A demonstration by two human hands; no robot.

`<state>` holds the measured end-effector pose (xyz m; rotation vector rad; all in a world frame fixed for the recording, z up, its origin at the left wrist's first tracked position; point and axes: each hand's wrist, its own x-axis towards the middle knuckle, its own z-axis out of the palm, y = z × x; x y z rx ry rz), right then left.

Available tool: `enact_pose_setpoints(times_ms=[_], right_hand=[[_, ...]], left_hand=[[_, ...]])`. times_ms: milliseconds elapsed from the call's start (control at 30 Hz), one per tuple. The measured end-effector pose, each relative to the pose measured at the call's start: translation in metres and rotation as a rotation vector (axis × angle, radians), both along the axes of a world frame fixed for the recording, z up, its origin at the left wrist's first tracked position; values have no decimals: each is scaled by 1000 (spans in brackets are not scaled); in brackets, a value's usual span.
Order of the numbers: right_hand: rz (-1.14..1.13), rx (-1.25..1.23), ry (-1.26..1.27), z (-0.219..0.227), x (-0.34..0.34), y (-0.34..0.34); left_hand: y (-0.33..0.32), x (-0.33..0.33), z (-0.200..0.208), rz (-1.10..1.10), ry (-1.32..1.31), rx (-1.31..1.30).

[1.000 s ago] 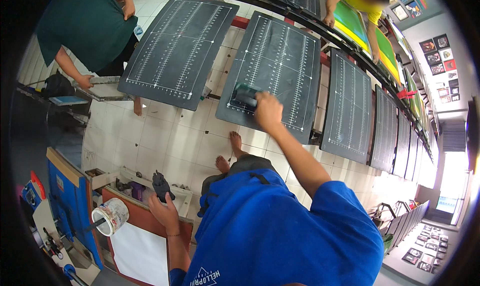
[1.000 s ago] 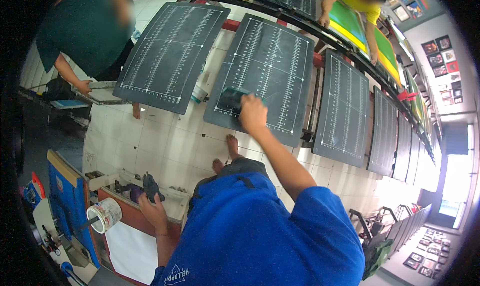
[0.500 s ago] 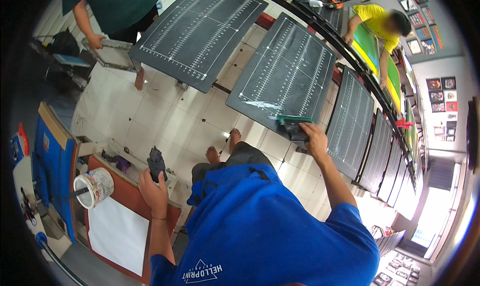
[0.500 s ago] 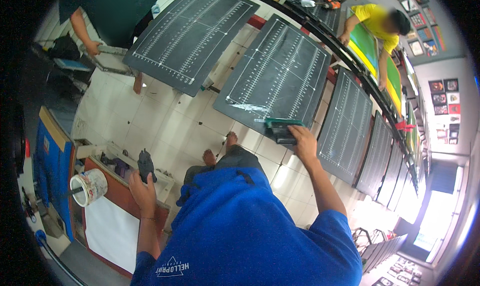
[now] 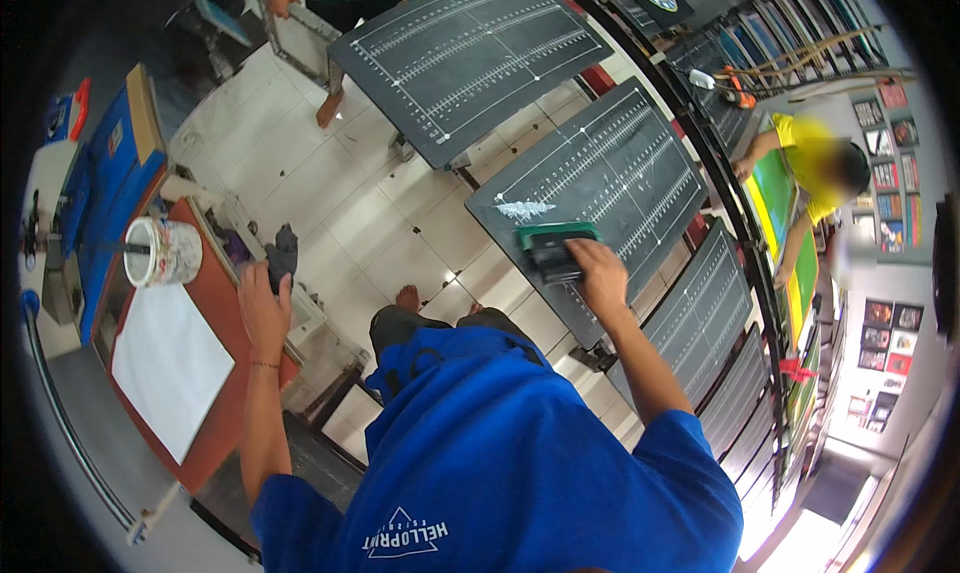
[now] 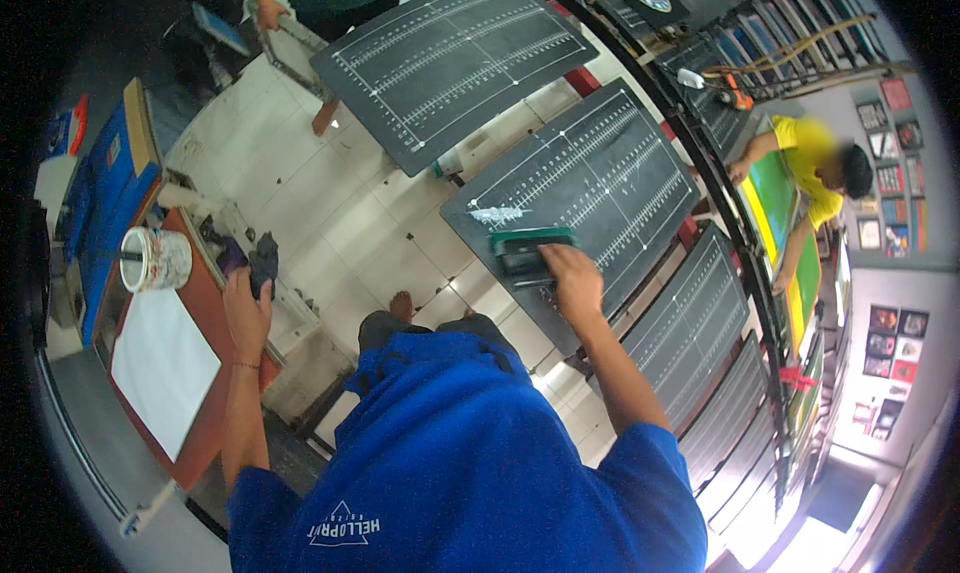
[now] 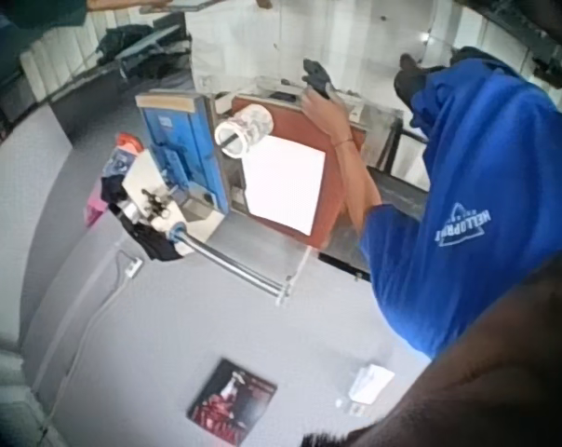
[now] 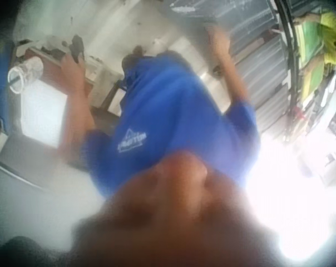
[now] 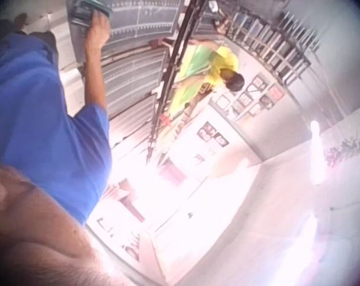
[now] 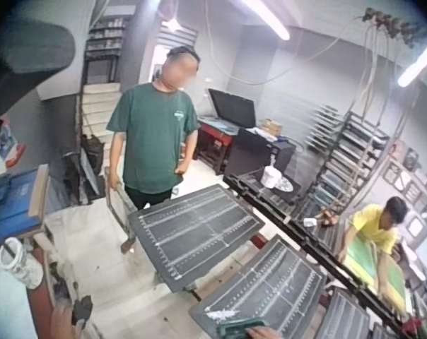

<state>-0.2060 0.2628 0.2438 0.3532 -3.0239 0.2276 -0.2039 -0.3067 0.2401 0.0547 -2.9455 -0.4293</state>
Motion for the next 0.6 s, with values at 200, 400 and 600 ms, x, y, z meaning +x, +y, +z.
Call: enact_pose_setpoints(times_ms=[200, 400, 600], right_hand=[[-257, 35, -1, 2, -31, 31], [-24, 8, -83, 5, -26, -2], [-100, 72, -67, 12, -45, 49]], left_hand=[[0, 0, -7, 14, 33, -74], [2, 1, -9, 36, 68, -97], [4, 2, -11, 32, 68, -139]])
